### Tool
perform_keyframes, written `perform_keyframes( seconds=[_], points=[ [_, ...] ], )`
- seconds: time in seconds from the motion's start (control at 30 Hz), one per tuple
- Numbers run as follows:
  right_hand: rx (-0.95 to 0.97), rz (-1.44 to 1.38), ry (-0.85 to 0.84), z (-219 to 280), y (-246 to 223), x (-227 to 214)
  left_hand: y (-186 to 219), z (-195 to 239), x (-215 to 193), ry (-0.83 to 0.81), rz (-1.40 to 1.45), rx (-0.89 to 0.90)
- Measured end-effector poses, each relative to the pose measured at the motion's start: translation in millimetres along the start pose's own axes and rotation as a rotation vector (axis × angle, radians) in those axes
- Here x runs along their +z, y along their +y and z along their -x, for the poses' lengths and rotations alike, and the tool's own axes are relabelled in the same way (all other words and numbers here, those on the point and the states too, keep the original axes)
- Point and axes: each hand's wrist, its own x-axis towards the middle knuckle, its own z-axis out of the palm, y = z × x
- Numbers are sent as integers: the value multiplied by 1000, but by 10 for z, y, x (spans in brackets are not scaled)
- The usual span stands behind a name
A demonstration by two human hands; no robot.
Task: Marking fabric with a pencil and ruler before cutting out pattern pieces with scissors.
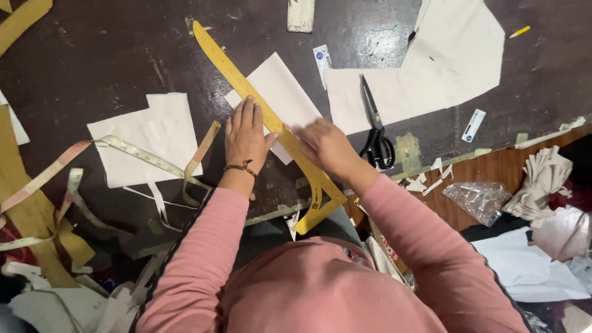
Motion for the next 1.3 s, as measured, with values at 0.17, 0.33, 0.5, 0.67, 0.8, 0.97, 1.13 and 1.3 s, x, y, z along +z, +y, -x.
perform_keyframes(
  seconds=[0.17, 0.33, 0.5, 0.67, 0.8, 0.97, 1.13, 1.3],
  points=[
    [37, 41, -36, 805, -24, -117, -13, 12, -48, -35, 19, 4],
    [239, 88, 12, 1254, -370, -132, -12, 33, -130, -67, 40, 7],
    [289, 273, 55, 1522, -548, 211, 8, 37, -173, 10, 57, 51],
    [315, 244, 157, 1664, -275, 434, 33, -2, -142, 49, 11, 58],
    [325, 283, 194, 1584, -207, 314, 85, -77, -132, 35, -48, 68],
    [320, 281, 222, 1648, -78, 348, 271, -230, -278, -110, -77, -5],
    [336, 307, 298, 1519, -42, 127, 374, -412, -343, -225, -129, -51],
    [297, 267, 271, 1467, 0, 27, 571, -581, -577, -322, -210, -92]
  ],
)
